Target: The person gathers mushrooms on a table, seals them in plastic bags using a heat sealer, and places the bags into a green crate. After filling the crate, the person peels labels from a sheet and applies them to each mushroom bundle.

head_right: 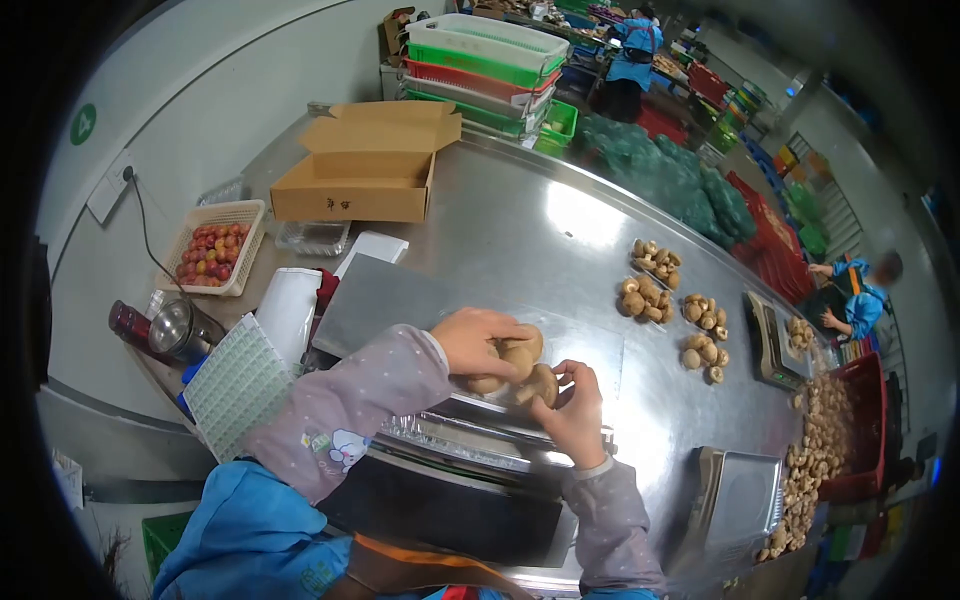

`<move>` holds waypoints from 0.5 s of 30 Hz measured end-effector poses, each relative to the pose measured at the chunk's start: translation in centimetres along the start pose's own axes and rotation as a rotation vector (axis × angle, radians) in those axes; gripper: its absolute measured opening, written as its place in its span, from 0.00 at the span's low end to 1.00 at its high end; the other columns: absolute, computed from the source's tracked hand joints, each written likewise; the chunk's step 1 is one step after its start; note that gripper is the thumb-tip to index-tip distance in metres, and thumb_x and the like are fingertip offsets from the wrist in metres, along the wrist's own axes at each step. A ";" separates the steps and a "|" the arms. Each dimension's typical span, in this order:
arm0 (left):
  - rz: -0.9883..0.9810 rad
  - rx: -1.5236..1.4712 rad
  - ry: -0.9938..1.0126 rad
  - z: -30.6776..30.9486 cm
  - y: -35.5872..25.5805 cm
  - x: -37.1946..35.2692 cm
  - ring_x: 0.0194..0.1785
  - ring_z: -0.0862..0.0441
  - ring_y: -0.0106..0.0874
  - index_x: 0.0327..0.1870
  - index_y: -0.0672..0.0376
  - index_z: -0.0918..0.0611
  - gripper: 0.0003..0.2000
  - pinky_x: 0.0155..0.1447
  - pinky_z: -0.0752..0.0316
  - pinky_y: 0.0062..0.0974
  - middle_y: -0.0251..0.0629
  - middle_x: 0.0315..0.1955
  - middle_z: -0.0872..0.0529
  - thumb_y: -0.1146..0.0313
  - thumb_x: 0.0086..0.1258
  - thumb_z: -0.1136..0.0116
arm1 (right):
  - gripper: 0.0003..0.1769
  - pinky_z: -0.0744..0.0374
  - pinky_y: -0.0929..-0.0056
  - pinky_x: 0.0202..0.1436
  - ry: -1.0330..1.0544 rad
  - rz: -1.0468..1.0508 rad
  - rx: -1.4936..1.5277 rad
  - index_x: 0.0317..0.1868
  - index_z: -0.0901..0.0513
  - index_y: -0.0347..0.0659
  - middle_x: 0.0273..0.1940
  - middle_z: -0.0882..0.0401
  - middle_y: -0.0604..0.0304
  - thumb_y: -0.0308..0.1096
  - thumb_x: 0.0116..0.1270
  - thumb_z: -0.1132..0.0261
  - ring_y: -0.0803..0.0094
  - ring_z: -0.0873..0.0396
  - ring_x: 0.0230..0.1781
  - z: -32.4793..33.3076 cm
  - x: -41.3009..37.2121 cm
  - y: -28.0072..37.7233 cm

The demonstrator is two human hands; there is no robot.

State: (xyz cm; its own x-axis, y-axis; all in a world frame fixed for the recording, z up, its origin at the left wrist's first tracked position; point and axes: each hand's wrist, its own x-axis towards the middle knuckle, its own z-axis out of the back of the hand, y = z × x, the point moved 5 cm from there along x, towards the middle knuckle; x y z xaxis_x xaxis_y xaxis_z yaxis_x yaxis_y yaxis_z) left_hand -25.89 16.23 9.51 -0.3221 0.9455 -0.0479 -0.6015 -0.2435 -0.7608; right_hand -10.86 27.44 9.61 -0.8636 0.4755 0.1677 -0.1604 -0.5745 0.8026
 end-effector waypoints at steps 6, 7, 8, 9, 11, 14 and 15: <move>-0.082 -0.181 -0.093 0.0 1.8 0.2 0.57 0.26 0.38 0.51 0.50 0.18 0.24 0.61 0.32 0.33 0.38 0.53 0.21 0.56 0.50 0.36 | 0.27 0.23 0.73 0.28 -0.130 0.346 -0.465 0.46 0.28 0.38 0.39 0.34 0.53 0.22 0.42 0.28 0.63 0.25 0.30 -2.6 -0.2 2.8; -0.083 -0.180 -0.066 0.2 1.9 0.2 0.57 0.27 0.39 0.52 0.50 0.19 0.25 0.61 0.32 0.33 0.38 0.53 0.21 0.56 0.49 0.36 | 0.27 0.23 0.75 0.29 0.014 0.300 -0.295 0.47 0.29 0.38 0.38 0.32 0.54 0.21 0.44 0.28 0.68 0.25 0.30 -2.4 0.1 3.0; -0.079 -0.183 -0.038 0.1 2.0 -0.2 0.58 0.27 0.39 0.53 0.50 0.20 0.26 0.61 0.32 0.34 0.37 0.53 0.21 0.56 0.49 0.35 | 0.27 0.23 0.77 0.29 0.163 0.249 -0.124 0.48 0.29 0.38 0.38 0.31 0.56 0.21 0.46 0.28 0.72 0.24 0.30 -2.2 0.2 2.8; -0.073 -0.188 -0.039 0.0 1.9 -0.4 0.58 0.27 0.39 0.53 0.50 0.20 0.26 0.61 0.32 0.34 0.37 0.53 0.21 0.56 0.49 0.35 | 0.25 0.24 0.82 0.30 0.237 0.171 0.092 0.48 0.29 0.37 0.37 0.28 0.60 0.19 0.49 0.29 0.81 0.25 0.30 -2.1 0.7 0.8; -0.052 0.015 -0.085 0.2 0.7 -0.8 0.58 0.27 0.40 0.56 0.47 0.22 0.29 0.61 0.32 0.34 0.38 0.53 0.21 0.55 0.48 0.35 | 0.26 0.24 0.83 0.28 0.234 0.028 0.017 0.50 0.30 0.36 0.35 0.28 0.62 0.17 0.50 0.30 0.82 0.25 0.29 -2.1 1.9 0.7; -0.104 0.073 -0.113 0.1 0.4 -0.6 0.58 0.28 0.42 0.61 0.48 0.27 0.35 0.61 0.32 0.36 0.41 0.54 0.22 0.52 0.47 0.33 | 0.29 0.24 0.82 0.27 0.283 0.020 0.058 0.52 0.32 0.37 0.33 0.30 0.64 0.17 0.49 0.30 0.81 0.26 0.26 -2.1 2.8 0.0; -0.107 0.083 -0.116 0.3 0.5 -0.5 0.58 0.28 0.42 0.61 0.48 0.27 0.35 0.61 0.32 0.36 0.41 0.54 0.22 0.52 0.47 0.33 | 0.31 0.24 0.81 0.27 0.321 -0.014 0.118 0.53 0.33 0.37 0.31 0.31 0.65 0.16 0.49 0.30 0.81 0.27 0.25 -1.9 3.3 0.1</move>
State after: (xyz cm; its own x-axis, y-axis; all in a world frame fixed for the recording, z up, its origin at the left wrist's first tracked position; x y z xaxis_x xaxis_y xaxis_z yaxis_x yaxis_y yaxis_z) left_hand -26.22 15.56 9.37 -0.3321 0.9369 0.1092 -0.6940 -0.1642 -0.7010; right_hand -14.59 27.67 9.13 -0.9711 0.2379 -0.0179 -0.1335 -0.4794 0.8674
